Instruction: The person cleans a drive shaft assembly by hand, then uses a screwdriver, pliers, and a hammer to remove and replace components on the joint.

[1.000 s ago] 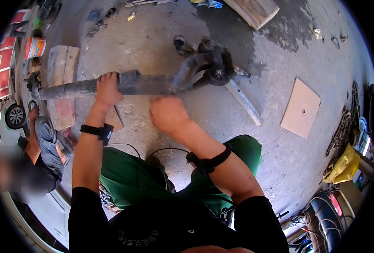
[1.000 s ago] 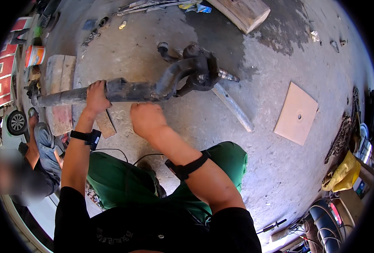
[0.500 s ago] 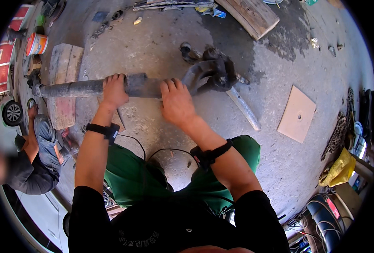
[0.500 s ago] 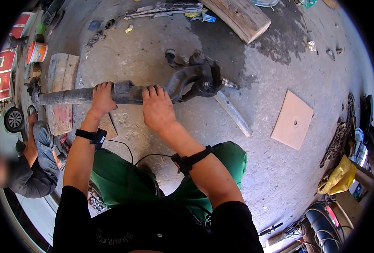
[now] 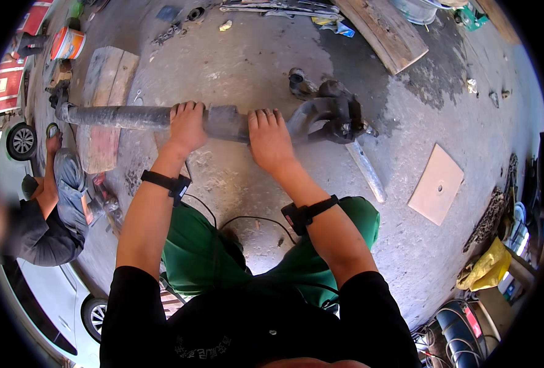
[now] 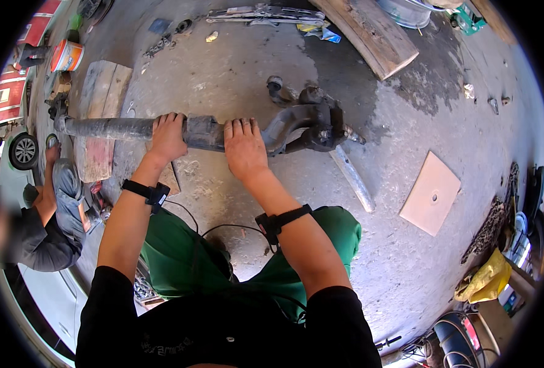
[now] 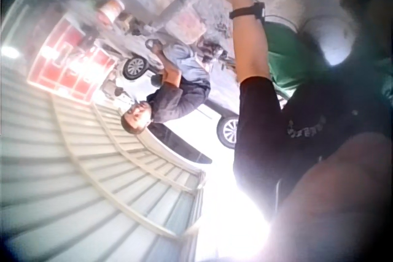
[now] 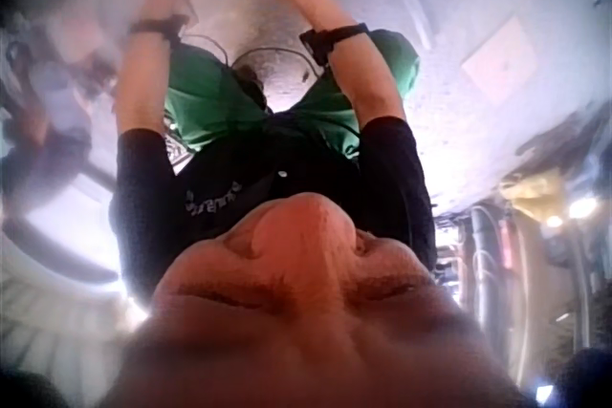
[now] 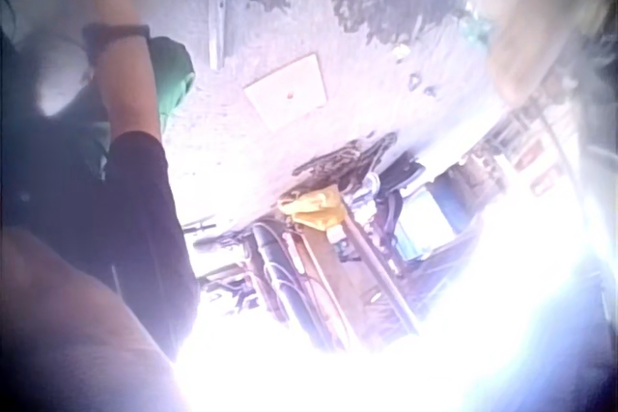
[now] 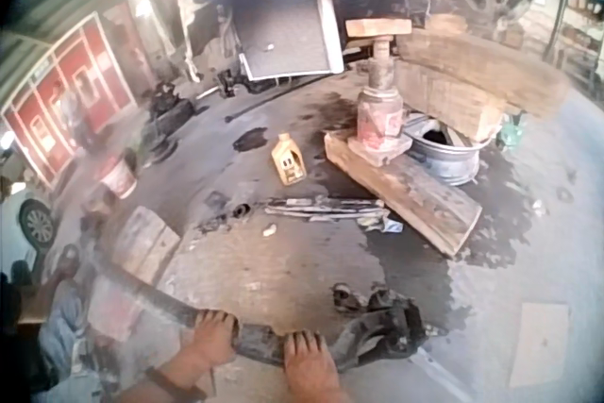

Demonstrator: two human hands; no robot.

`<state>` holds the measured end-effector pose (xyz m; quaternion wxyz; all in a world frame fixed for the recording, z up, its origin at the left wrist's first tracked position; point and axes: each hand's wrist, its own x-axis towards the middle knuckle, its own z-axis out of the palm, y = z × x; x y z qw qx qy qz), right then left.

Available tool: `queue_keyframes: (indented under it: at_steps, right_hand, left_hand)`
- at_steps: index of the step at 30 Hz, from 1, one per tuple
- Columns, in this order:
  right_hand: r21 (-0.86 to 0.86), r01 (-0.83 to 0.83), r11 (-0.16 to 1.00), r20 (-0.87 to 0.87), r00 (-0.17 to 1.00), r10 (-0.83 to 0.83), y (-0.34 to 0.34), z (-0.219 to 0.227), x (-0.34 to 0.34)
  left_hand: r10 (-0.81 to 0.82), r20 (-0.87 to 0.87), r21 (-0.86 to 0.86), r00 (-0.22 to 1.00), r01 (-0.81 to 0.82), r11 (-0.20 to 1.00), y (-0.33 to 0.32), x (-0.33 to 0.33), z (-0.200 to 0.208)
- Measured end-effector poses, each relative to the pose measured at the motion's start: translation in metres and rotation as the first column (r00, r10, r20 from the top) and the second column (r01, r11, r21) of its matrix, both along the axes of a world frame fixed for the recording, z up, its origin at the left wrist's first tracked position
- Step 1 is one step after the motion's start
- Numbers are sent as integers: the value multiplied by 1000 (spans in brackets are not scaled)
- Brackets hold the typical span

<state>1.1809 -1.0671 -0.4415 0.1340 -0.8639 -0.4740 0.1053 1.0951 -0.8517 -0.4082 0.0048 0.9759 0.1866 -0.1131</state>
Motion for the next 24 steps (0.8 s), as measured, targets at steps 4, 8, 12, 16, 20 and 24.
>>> queue_keyframes:
  at_steps: [4,8,12,16,20,24]
  right_hand:
    - [-76,1,997,-4,1000,-2,15,5,-3]
    - [335,74,939,104,988,-114,11,-14,-4]
    - [-40,96,995,-15,995,-97,27,8,1]
    - [15,80,997,-8,997,-80,28,14,-6]
    - [-79,102,992,-43,993,-106,23,0,-2]
    - [-49,90,995,4,996,-90,19,4,-2]
  left_hand:
    - [32,-17,39,999,-31,999,2,-9,0]
    - [-11,38,-22,999,12,1000,11,-2,-12]
    - [-5,42,41,999,3,999,10,-4,-7]
    - [45,1,41,999,-45,998,6,-9,-1]
    - [69,-118,-21,991,-72,997,-2,-4,-9]
    - [102,-122,13,987,-101,995,-8,-2,-9]
